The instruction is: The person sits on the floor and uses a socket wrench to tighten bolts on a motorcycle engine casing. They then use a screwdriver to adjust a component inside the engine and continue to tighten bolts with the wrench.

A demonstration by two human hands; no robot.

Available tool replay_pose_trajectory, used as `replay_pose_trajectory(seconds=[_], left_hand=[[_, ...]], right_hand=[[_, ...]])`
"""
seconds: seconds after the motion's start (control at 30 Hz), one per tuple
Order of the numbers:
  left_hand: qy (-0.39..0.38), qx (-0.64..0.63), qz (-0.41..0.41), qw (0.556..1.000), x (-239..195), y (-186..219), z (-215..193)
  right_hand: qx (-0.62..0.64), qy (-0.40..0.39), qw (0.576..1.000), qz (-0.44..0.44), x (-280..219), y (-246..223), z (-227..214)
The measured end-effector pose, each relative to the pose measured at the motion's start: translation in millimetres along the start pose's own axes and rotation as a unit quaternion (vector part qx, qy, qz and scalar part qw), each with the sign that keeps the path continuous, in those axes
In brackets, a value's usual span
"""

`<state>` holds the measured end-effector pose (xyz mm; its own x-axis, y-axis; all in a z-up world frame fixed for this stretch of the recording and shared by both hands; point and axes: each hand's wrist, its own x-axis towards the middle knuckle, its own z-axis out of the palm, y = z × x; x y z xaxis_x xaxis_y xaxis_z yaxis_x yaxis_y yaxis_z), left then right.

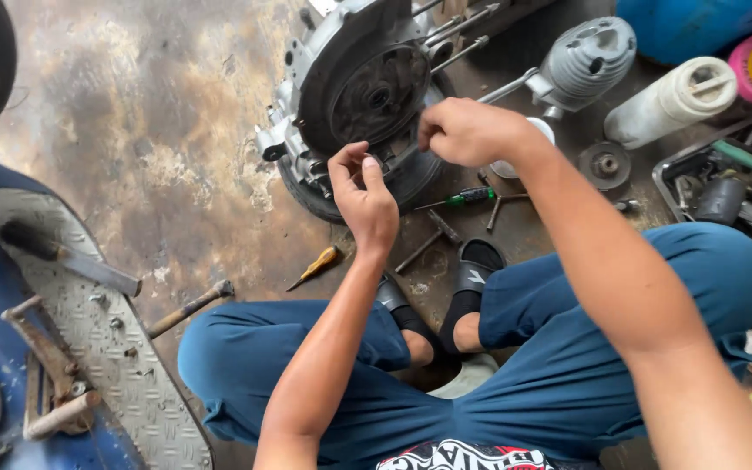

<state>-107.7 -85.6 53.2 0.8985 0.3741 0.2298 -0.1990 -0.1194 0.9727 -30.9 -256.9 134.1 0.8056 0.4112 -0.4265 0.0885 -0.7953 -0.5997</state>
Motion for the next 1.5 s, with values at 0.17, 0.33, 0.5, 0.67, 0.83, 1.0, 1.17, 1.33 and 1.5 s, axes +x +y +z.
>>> replay_pose_trajectory(seconds=[0.17,0.33,0.5,0.67,0.83,1.0,1.17,1.33,1.5], left_hand=[[-0.035,-0.026,-0.033,0.998,10,-3,-9],[-0.072,-0.063,-0.093,0.991,14,-7,3],[-0.116,-0.015,-0.087,0.989,14,-4,13],[-0.116,-0.017,-0.088,0.989,20,-5,17],[-0.119,-0.028,-0.081,0.989,28,-6,18],[-0.108,-0.056,-0.067,0.99,36,2,11],[-0.096,-0.051,-0.073,0.991,42,2,-3],[-0.083,-0.056,-0.074,0.992,50,-1,-8],[-0.073,-0.057,-0.088,0.992,52,0,3]], right_hand=[[-0.068,-0.019,0.994,0.088,1,118,-10],[0.014,-0.032,0.981,0.192,15,215,25],[-0.09,0.121,0.969,0.197,38,292,78],[-0.101,0.14,0.962,0.21,44,300,88],[-0.115,0.13,0.967,0.187,26,247,73],[-0.082,0.029,0.988,0.124,25,154,79],[-0.276,0.027,0.961,0.013,70,228,198],[-0.406,0.111,0.905,-0.058,81,268,259],[-0.405,0.191,0.888,-0.105,94,293,272]])
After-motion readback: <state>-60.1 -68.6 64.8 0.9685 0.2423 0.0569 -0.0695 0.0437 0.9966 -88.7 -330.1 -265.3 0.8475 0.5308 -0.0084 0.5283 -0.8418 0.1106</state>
